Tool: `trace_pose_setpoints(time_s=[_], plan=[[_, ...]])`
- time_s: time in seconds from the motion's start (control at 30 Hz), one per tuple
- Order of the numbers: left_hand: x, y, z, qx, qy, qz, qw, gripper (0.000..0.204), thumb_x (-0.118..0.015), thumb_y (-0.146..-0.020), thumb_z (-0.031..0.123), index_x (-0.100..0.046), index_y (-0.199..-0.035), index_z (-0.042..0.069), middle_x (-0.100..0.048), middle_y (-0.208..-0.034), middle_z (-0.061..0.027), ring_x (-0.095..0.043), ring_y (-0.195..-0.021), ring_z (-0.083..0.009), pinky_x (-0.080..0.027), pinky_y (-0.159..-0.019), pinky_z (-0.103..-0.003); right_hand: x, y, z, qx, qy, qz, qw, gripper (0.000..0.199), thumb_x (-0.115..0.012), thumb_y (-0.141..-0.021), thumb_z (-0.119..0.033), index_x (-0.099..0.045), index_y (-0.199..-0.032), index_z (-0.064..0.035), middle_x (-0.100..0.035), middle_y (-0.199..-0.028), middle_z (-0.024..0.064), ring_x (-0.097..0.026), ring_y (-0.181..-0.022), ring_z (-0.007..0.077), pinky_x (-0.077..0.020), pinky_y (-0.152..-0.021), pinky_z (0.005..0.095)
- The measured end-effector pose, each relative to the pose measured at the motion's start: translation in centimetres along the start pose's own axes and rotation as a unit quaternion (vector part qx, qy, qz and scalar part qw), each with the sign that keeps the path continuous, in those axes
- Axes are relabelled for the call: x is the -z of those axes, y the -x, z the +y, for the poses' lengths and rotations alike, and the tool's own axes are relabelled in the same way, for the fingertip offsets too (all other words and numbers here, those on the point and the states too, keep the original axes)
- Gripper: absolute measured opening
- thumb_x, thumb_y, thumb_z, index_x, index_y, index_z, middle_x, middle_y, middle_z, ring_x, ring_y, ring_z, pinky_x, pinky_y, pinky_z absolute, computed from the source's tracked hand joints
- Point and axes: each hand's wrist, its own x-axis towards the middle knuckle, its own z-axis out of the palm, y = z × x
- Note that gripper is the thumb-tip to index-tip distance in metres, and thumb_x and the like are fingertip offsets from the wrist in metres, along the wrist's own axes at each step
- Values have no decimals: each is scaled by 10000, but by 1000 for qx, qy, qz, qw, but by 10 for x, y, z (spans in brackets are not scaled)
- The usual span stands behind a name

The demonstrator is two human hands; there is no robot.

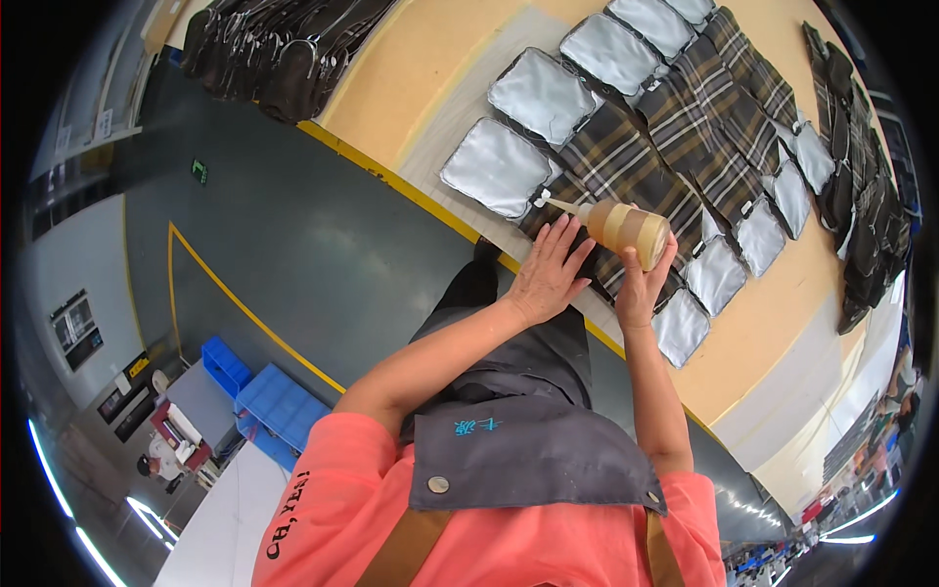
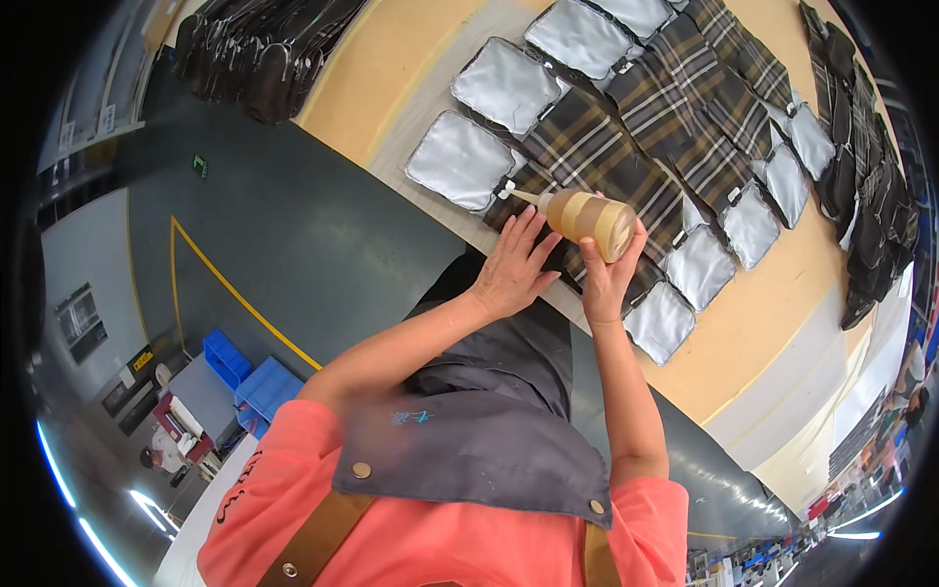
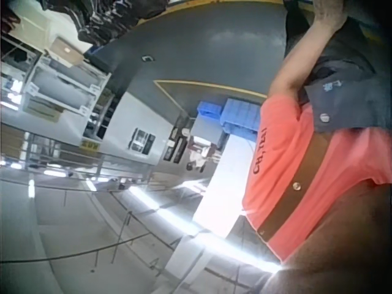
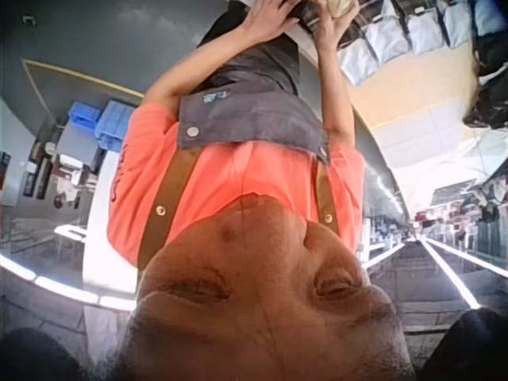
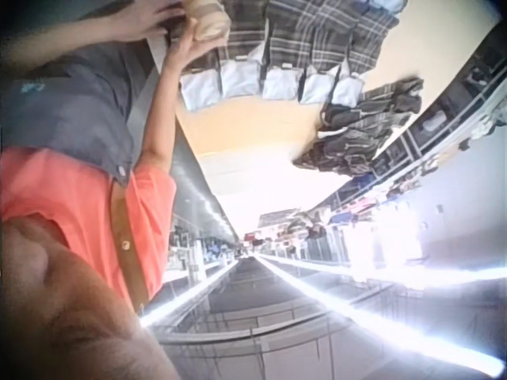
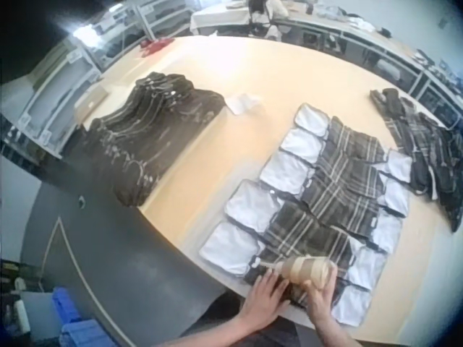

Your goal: The person assembles plaid fabric pouches by applying adhesive from a squeeze bottle to the edges of the fabric and pressing them onto white backing pieces. They repeat this process for multiple units, stacking the finished pouches on the table.

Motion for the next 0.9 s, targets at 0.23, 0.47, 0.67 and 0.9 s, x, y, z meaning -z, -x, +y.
trace_pose_setpoints(time_s=[0.23, 0.47, 0.67, 0.9], plan=[[2, -1, 1, 5, 2, -15, 1000, 620, -688, -807, 276, -442, -1317, 23, -355, -1375, -232, -259, -1361, -420, -235, -1117, -532, -2, 5, 3, 35, 26, -35, 998, 757, -750, -820, -331, -278, -1325, -24, -448, -1364, 222, -453, -1263, 276, -353, -1066, 387], [1, -1, 1, -6, 2, 10, 1000, 602, -690, -808, 262, -448, -1301, 16, -362, -1361, -232, -289, -1332, -432, -251, -1106, -539, 0, 4, 4, 35, 26, -10, 999, 775, -755, -812, -350, -275, -1328, -29, -450, -1361, 227, -456, -1261, 290, -357, -1064, 396], [3, -1, 2, 3, 9, -11, 1000, 601, -688, -810, 261, -442, -1297, 10, -386, -1321, -232, -306, -1316, -438, -252, -1106, -540, 0, 11, -1, 28, 43, -23, 998, 738, -734, -831, -355, -292, -1326, -31, -466, -1352, 198, -478, -1240, 278, -384, -1048, 394], [10, -3, 10, -6, 25, -14, 1000, 652, -676, -817, 243, -390, -1360, 25, -311, -1436, -239, -276, -1344, -444, -249, -1099, -551, 2, -11, -37, -234, -556, 3, 797, 561, -637, -894, -387, -472, -1302, -39, -538, -1284, 152, -551, -1165, 329, -547, -927, 408]])
